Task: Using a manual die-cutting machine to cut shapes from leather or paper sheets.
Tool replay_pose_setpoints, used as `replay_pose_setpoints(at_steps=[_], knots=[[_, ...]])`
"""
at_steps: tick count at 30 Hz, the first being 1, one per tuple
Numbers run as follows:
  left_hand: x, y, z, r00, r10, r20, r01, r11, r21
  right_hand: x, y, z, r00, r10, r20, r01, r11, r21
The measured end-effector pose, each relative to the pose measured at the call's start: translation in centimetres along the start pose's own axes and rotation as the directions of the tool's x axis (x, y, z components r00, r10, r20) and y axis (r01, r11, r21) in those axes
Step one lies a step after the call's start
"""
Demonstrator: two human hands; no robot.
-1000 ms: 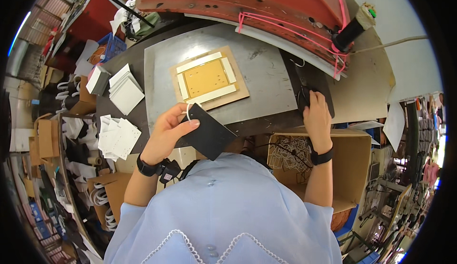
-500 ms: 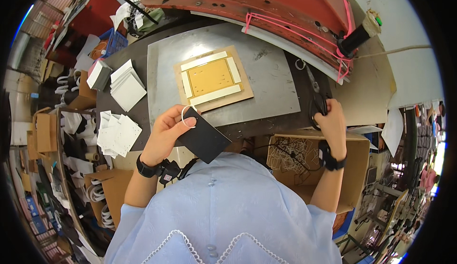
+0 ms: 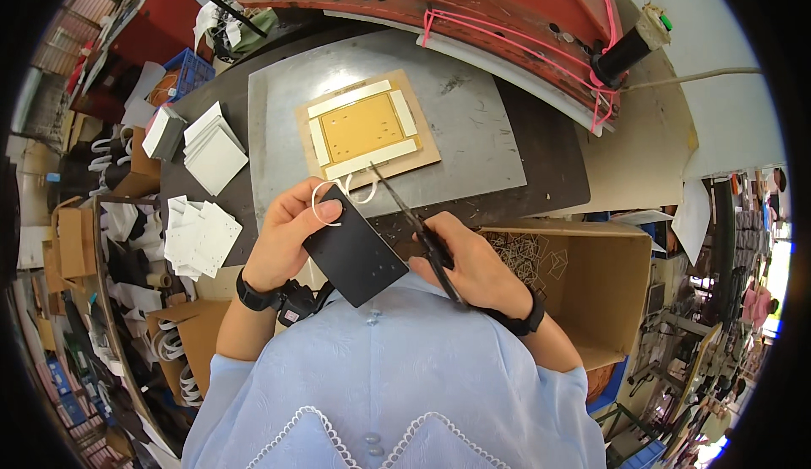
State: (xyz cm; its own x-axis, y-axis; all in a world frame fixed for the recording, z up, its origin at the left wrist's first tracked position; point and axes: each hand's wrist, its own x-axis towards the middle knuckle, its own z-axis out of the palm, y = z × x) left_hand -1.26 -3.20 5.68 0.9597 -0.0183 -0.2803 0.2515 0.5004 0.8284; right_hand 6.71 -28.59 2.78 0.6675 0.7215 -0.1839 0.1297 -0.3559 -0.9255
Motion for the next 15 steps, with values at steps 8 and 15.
replay_pose_setpoints(at_steps=[8, 15], knots=[[-0.5, -0.2, -0.2, 0.981, 0.187, -0.041, -0.18, 0.974, 0.139, 0.2, -1.7, 0.9, 0.99, -0.066, -0.127, 0.025, 0.955, -0.296], [-0.4, -0.4, -0.1, 0.996, 0.07, -0.057, -0.065, 0.995, 0.075, 0.6, -1.6, 1.3, 0.925, -0.292, -0.243, 0.136, 0.851, -0.507]])
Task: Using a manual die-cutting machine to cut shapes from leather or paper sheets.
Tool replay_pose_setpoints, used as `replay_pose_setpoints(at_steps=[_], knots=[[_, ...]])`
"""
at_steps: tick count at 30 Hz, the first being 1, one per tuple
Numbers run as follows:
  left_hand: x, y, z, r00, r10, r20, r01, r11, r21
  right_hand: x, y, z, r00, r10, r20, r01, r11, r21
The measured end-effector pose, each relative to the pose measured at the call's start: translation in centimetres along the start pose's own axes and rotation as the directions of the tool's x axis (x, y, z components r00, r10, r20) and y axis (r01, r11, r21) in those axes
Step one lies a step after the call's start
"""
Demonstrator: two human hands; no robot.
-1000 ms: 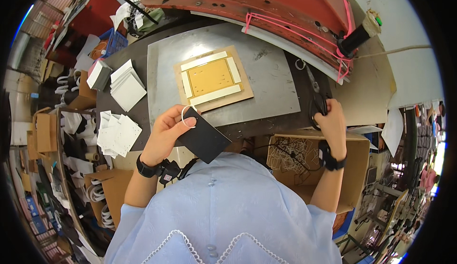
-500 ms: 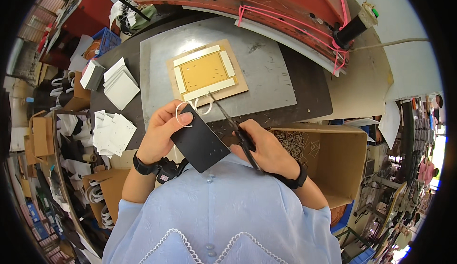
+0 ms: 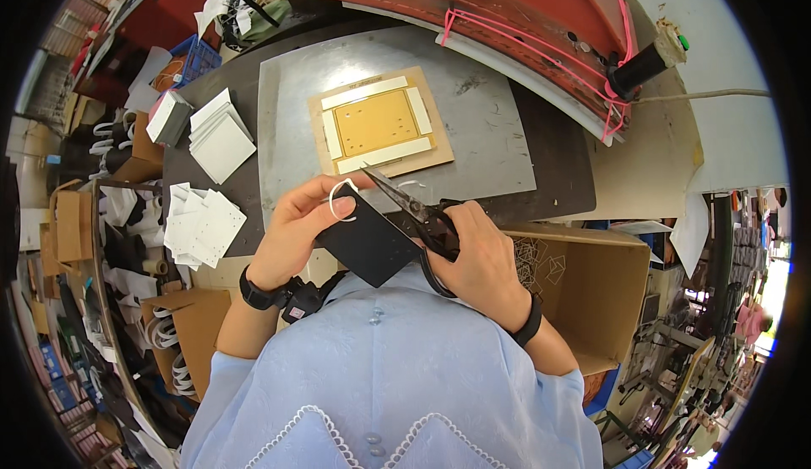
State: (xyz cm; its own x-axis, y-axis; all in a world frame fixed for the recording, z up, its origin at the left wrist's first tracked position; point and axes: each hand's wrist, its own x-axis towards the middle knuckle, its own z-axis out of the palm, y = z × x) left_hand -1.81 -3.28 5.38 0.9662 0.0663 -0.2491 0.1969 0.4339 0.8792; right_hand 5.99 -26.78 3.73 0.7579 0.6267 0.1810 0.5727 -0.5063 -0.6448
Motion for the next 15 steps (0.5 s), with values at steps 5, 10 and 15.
replay_pose_setpoints(at_steps=[5, 10, 15], knots=[[-0.2, 0.0, -0.5, 0.998, -0.06, -0.03, 0.059, 0.997, -0.043, -0.2, -0.1, -1.0, 0.967, 0.084, 0.241, -0.131, 0.974, 0.186], [-0.2, 0.0, -0.5, 1.0, -0.014, -0.006, 0.015, 0.999, 0.03, -0.3, -0.2, -0.8, 0.926, 0.08, 0.368, -0.199, 0.934, 0.297], [-0.1, -0.3, -0.3, 1.0, -0.022, -0.006, 0.022, 0.996, 0.087, -0.4, -0.2, -0.1, 0.913, 0.046, 0.406, -0.199, 0.918, 0.344]])
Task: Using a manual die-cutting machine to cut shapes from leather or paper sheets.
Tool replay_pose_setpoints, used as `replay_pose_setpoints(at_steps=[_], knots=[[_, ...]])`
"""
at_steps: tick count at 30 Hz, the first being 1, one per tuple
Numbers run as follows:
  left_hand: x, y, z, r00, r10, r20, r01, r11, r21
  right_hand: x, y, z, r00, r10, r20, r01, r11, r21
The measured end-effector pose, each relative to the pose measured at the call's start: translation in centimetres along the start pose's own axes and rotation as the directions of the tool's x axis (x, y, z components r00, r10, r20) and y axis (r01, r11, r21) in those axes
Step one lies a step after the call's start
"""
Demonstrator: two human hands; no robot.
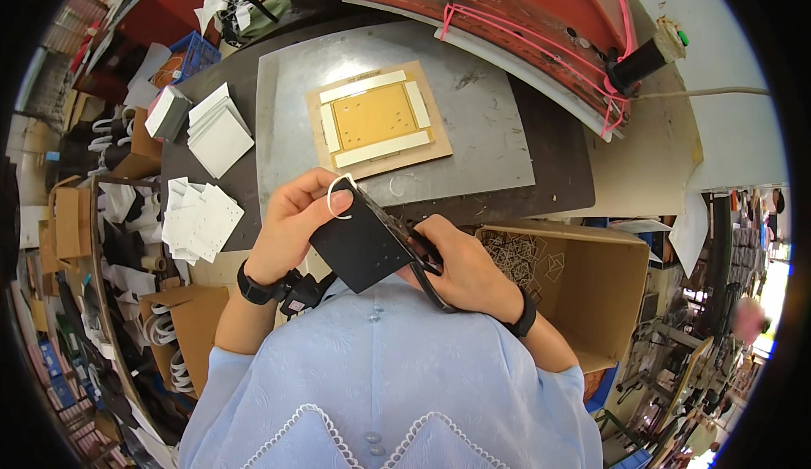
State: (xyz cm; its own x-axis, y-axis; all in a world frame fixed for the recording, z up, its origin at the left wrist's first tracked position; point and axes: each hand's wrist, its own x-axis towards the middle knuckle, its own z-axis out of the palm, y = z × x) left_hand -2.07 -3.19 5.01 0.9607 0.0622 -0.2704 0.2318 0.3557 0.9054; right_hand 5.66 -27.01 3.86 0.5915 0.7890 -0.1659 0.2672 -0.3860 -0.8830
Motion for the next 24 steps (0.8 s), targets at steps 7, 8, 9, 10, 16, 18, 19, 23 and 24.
replay_pose_setpoints(at_steps=[7, 8, 9, 10, 16, 18, 19, 23, 24], knots=[[-0.24, -0.28, 0.3, 0.999, 0.034, -0.041, -0.031, 0.997, 0.073, 0.07, -0.09, 0.28, 0.998, 0.035, 0.048, -0.035, 0.999, 0.011], [-0.23, -0.47, 0.21, 0.998, 0.045, -0.041, -0.041, 0.995, 0.086, 0.07, -0.04, 0.37, 0.999, 0.029, 0.043, -0.029, 1.0, 0.012], [-0.22, -0.61, 0.14, 0.998, 0.056, -0.041, -0.052, 0.994, 0.099, 0.07, 0.03, 0.51, 0.999, 0.023, 0.037, -0.023, 1.0, 0.012], [-0.2, -0.73, 0.13, 0.996, 0.074, -0.047, -0.068, 0.991, 0.117, 0.06, 0.07, 0.6, 0.999, 0.017, 0.03, -0.017, 1.0, 0.013], [-0.34, -0.68, 0.14, 0.995, 0.074, -0.065, -0.063, 0.985, 0.161, 0.17, 0.12, 0.6, 0.993, 0.048, 0.106, -0.052, 0.998, 0.035], [-0.37, -0.7, 0.23, 0.995, 0.073, -0.074, -0.061, 0.987, 0.147, 0.19, 0.02, 0.51, 0.993, 0.031, 0.11, -0.034, 0.999, 0.028], [-0.36, -0.78, 0.17, 0.995, 0.065, -0.073, -0.054, 0.988, 0.145, 0.18, 0.0, 0.49, 0.993, 0.022, 0.113, -0.025, 0.999, 0.026], [-0.34, -0.99, -0.07, 0.997, 0.048, -0.068, -0.039, 0.99, 0.133, 0.14, 0.14, 0.62, 0.993, 0.024, 0.118, -0.029, 0.999, 0.041], [-0.36, -1.0, -0.09, 0.997, 0.048, -0.067, -0.039, 0.991, 0.13, 0.14, 0.18, 0.64, 0.993, 0.022, 0.117, -0.027, 0.999, 0.043]])
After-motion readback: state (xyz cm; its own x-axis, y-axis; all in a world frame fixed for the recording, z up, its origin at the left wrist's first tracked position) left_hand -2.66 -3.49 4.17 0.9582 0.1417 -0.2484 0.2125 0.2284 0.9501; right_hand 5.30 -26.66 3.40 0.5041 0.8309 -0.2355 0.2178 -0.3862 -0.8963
